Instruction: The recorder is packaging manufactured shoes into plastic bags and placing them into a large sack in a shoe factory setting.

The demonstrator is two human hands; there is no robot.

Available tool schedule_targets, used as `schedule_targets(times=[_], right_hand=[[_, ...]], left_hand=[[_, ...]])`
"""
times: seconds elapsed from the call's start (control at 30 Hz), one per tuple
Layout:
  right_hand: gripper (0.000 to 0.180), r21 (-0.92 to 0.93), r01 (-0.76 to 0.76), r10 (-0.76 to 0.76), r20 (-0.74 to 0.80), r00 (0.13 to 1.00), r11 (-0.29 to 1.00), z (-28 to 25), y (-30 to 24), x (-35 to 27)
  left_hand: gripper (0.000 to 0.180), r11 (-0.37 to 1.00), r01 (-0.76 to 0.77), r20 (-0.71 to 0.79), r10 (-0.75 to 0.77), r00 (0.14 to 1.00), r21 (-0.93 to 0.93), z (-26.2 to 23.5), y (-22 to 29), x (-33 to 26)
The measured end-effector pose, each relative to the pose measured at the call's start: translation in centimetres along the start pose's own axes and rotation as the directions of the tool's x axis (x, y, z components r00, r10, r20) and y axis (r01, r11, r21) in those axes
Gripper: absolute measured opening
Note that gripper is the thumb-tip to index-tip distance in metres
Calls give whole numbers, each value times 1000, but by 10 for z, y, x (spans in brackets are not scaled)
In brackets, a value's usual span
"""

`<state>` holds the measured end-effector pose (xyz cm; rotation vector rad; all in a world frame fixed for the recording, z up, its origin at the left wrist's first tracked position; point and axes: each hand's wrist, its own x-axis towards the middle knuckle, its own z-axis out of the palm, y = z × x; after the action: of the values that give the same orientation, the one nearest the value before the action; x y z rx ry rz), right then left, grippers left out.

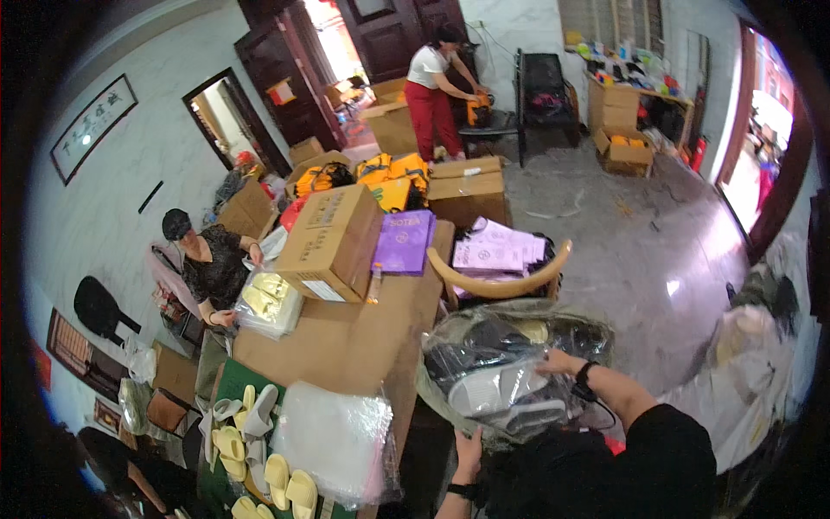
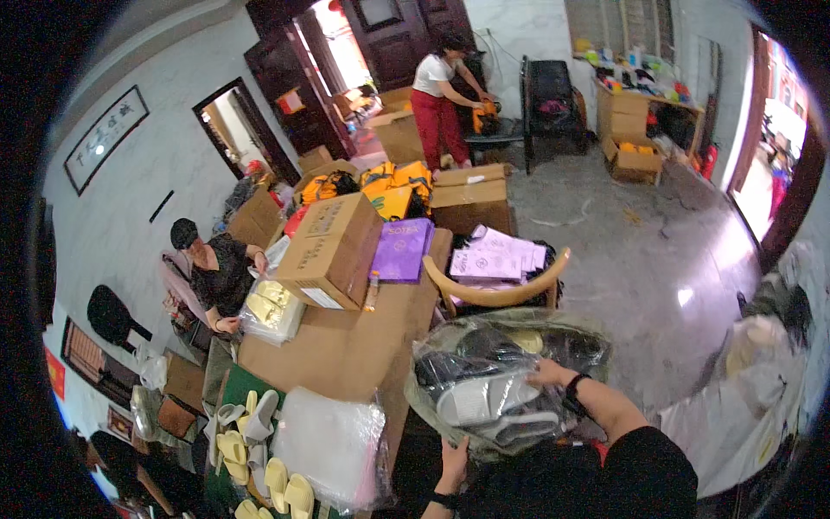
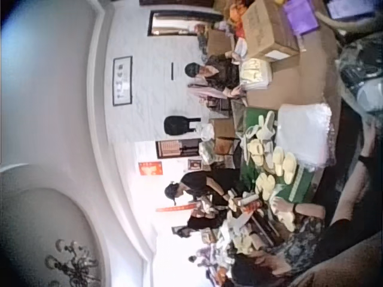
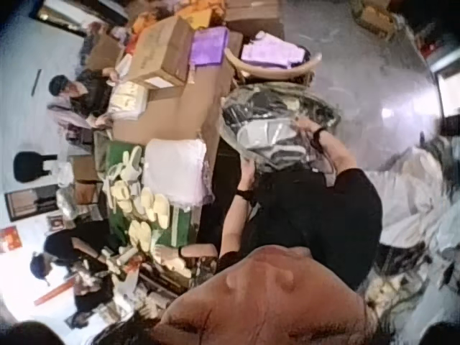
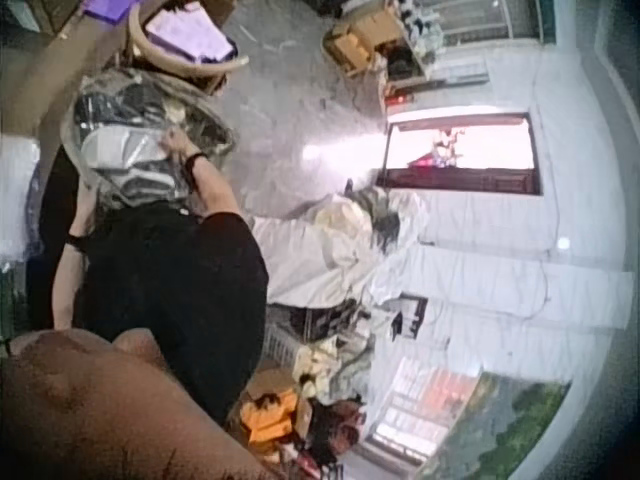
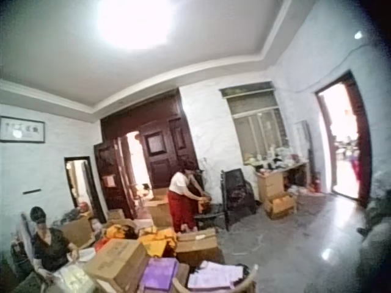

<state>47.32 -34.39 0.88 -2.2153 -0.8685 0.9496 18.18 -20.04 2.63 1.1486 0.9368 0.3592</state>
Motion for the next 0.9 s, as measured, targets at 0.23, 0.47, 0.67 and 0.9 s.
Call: schedule_targets(times=[0.23,0.47,0.67,0.9], right_hand=[[73,-105,-92,83,-89,993,990,23,7,-12],[78,-224,-110,148,164,975,968,-10,21,-29],[64,-143,112,-62,311,948,983,-95,5,-56],[69,-329,-74,4,-209,978,942,-106,61,13]], left_hand=[[38,953,27,34,-18,999,-301,13,52,-18],[43,932,-89,25,105,994,-351,6,25,-17],[40,914,-88,-151,30,988,-396,18,41,-40],[41,885,-124,-253,6,967,-450,56,28,-44]])
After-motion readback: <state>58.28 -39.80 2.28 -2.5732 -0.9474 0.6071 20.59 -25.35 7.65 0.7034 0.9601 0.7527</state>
